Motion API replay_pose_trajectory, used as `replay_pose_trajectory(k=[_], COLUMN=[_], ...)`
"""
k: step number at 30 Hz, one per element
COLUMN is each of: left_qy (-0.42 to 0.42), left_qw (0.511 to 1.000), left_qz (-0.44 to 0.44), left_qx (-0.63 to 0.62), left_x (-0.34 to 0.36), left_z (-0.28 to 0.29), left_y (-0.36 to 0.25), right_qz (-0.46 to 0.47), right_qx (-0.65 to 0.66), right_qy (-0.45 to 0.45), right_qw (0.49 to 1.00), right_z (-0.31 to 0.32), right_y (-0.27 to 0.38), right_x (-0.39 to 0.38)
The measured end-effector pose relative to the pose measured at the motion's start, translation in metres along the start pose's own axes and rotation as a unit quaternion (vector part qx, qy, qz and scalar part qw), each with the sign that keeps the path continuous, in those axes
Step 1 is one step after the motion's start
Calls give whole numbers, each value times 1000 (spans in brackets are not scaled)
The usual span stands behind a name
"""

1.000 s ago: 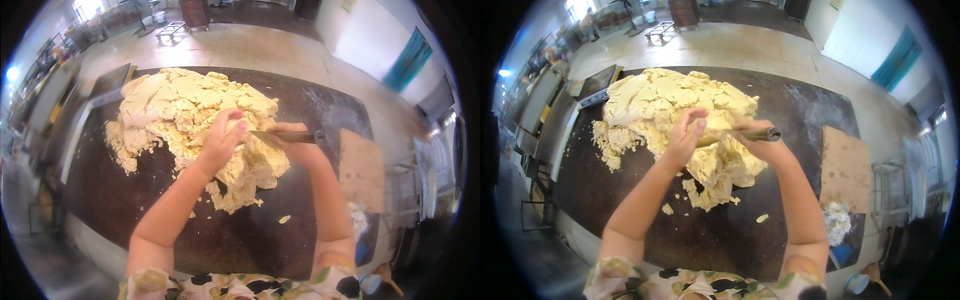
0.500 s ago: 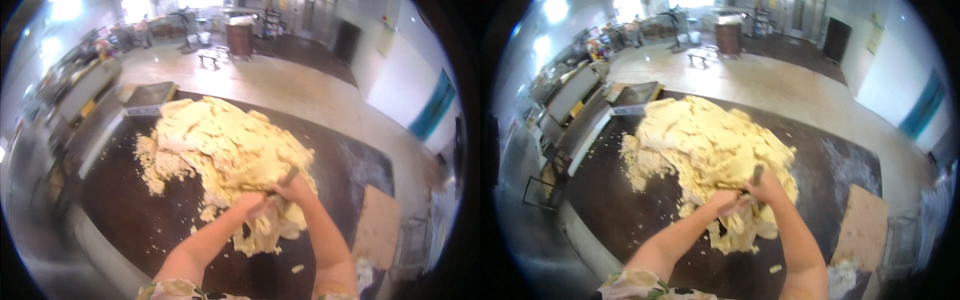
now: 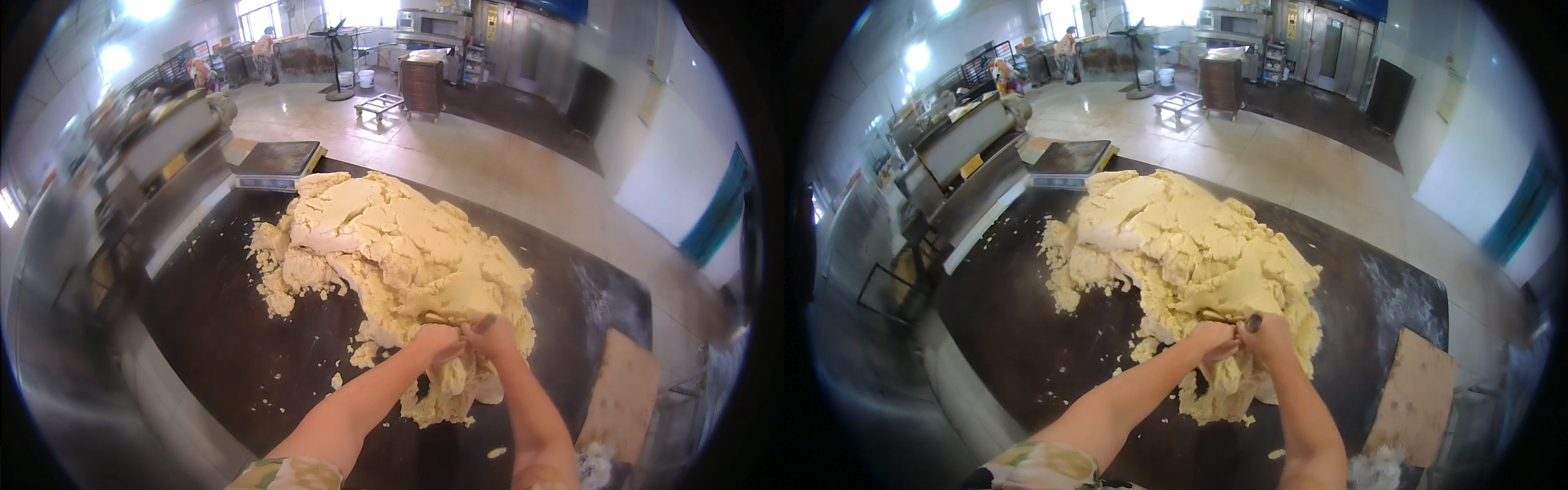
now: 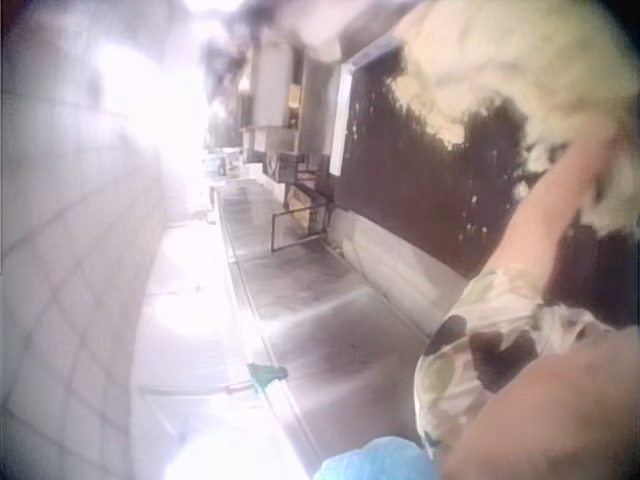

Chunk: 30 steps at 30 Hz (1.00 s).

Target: The person cuts a large mass of dough on a table using a bench scraper, then places a portion into a metal tray. They subsequently scoop a grainy mixture from a large bin into a tray using a metal scoop, repeating the scooping and leveling process multiple times.

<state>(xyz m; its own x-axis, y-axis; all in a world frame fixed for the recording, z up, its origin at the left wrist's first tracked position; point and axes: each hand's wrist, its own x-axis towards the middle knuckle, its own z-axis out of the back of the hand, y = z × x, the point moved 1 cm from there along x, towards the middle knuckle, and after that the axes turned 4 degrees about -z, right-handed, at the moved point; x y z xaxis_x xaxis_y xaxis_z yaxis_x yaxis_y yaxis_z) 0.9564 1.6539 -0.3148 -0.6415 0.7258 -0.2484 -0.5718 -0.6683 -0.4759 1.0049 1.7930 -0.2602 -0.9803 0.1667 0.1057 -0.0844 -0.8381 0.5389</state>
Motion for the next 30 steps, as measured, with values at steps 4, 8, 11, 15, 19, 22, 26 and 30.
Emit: replay_pose_trajectory(k=[4,8,11,15,19,22,26,30], left_qy=[-35,-73,-37,9,92,-4,100,116], left_qw=[995,994,999,999,991,994,990,990], left_qz=[-51,-22,-9,4,19,-8,36,8], left_qx=[-76,-74,-39,-39,-96,-104,-97,-85], left_x=[-33,-36,-29,-17,8,12,14,25], left_z=[9,-6,-7,7,15,-5,13,10], left_y=[-20,-14,-7,-9,-17,-5,-22,-19], right_qz=[95,122,14,-99,-202,-222,-258,-308], right_qx=[-53,-1,32,186,175,143,137,134], right_qy=[-95,-98,-77,-83,-114,-132,-111,-76], right_qw=[989,988,996,974,957,955,950,939], right_z=[-31,4,58,135,109,87,64,35], right_y=[-28,-5,16,13,-51,-62,-70,-86], right_x=[-38,-62,-76,-98,-96,-77,-65,-53])
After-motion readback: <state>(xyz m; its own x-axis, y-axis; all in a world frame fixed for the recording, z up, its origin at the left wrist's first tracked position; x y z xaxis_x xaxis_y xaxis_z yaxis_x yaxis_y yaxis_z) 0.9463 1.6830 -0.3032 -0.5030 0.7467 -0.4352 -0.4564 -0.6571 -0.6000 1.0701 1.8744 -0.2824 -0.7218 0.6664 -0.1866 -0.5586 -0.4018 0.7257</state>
